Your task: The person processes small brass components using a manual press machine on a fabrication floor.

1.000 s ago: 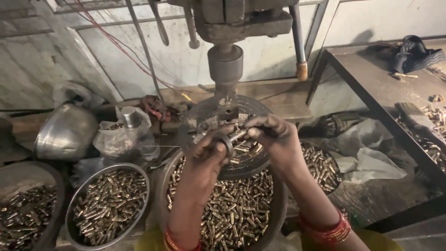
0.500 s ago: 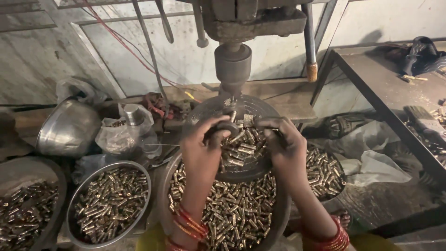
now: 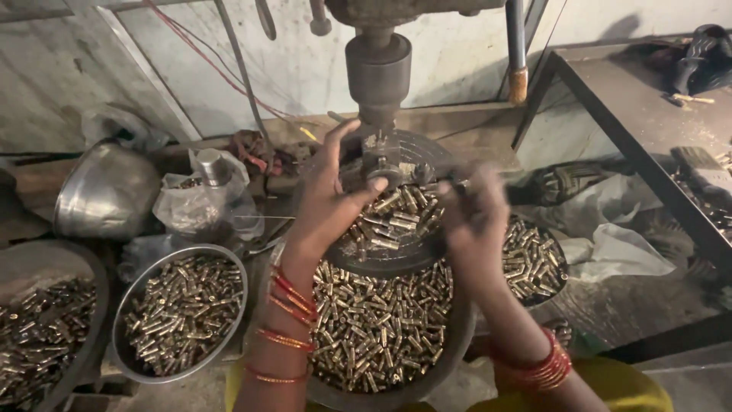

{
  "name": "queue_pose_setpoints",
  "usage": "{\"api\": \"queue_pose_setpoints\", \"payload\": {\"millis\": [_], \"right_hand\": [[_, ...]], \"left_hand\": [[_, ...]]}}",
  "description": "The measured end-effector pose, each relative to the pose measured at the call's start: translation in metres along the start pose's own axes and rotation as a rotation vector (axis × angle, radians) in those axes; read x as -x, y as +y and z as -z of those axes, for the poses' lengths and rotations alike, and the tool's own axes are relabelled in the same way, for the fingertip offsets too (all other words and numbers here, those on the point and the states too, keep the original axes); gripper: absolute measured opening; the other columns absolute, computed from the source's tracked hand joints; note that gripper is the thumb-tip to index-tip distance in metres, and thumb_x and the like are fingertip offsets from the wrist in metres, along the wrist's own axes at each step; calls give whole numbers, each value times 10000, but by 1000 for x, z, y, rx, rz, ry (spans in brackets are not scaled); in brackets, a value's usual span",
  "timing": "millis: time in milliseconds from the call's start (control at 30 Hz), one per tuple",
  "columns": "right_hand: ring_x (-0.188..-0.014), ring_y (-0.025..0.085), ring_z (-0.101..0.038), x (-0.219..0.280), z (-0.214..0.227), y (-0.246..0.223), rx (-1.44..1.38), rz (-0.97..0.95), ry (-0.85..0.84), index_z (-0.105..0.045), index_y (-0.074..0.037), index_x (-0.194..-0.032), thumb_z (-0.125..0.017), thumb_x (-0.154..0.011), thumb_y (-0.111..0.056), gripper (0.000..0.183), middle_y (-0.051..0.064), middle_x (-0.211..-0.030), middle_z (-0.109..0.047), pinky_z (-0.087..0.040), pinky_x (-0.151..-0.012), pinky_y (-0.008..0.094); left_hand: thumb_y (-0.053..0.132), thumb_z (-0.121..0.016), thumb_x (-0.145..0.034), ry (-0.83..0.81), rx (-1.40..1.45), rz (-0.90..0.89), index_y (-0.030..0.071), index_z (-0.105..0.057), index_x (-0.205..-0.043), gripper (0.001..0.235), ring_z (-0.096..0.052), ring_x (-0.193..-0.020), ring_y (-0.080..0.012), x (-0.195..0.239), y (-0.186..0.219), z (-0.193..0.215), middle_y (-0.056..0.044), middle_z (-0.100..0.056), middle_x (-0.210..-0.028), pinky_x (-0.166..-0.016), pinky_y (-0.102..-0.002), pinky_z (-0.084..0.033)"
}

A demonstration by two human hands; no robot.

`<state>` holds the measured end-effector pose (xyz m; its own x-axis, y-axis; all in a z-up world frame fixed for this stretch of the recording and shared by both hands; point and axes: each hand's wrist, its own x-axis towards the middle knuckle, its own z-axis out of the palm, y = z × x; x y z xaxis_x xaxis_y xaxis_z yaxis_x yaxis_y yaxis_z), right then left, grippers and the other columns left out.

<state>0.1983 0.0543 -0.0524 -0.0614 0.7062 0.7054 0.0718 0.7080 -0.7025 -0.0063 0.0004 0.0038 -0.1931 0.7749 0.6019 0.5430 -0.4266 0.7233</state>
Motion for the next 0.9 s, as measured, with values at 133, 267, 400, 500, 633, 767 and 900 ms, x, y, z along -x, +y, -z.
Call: {"api": "queue_pose_setpoints", "payload": {"millis": [133,267,400,500,633,767,900], "right_hand": [[-1264,192,-555,-83,28,-14,-128,118,143,-377,-69,-1520,-699,-1044,-77,575,73,-1414,-505,-553,-1010,357],[-1308,308,-506,-182,23,4,264,364,49,-334,26,-1444,-824,-948,-143,717,229,-1449,-463,-458,-1113,512],[-1240,371,-516,-236,-2,94,486,408,112,-481,44,-1370,-766,-864,-80,594,249,-1317,-564,-461,-1072,500],[-1146,309,-558,-249,-15,81,872,850,265,-602,-182,-1217,-801,-976,-126,318,131,-1229,-661,-480,-985,419],[-1086,296,-665,-258,-21,99,156,651,80,-642,-93,-1207,-700,-1090,-117,133,127,-1157,-687,-546,-931,425],[-1055,339,-615,-252,-23,103,432,704,149,-560,0,-1278,-734,-894,-64,426,185,-1152,-648,-522,-909,452],[-965,189,-525,-208,-2,25,334,376,-10,-440,12,-1348,-663,-904,-15,497,110,-1134,-567,-434,-784,329]], "left_hand": [[146,-893,-775,35,-111,-21,88,-451,-1481,835,-676,-1211,-251,1,-1,-3,-131,-676,-1326,-1065,-393,-517],[137,-892,-764,60,-132,14,96,-444,-1478,844,-669,-1185,-270,1,5,-6,-146,-664,-1308,-1031,-406,-523],[94,-868,-815,83,-130,-128,59,-353,-1519,873,-599,-1277,-329,4,-9,-10,-227,-580,-1410,-1083,-441,-482],[169,-776,-857,-47,238,185,118,-311,-1570,853,-716,-1159,-211,3,-3,-10,-103,-697,-1283,-1051,-366,-567],[174,-805,-854,-56,179,172,105,-303,-1548,860,-712,-1134,-228,4,-4,-9,-115,-702,-1241,-1034,-365,-540],[176,-799,-840,-28,160,146,83,-280,-1549,884,-651,-1231,-258,3,-6,-6,-159,-632,-1347,-1073,-377,-501],[251,-914,-776,202,-163,49,71,-424,-1424,833,-602,-1258,-328,15,19,-11,-210,-591,-1337,-1043,-429,-488]]}}
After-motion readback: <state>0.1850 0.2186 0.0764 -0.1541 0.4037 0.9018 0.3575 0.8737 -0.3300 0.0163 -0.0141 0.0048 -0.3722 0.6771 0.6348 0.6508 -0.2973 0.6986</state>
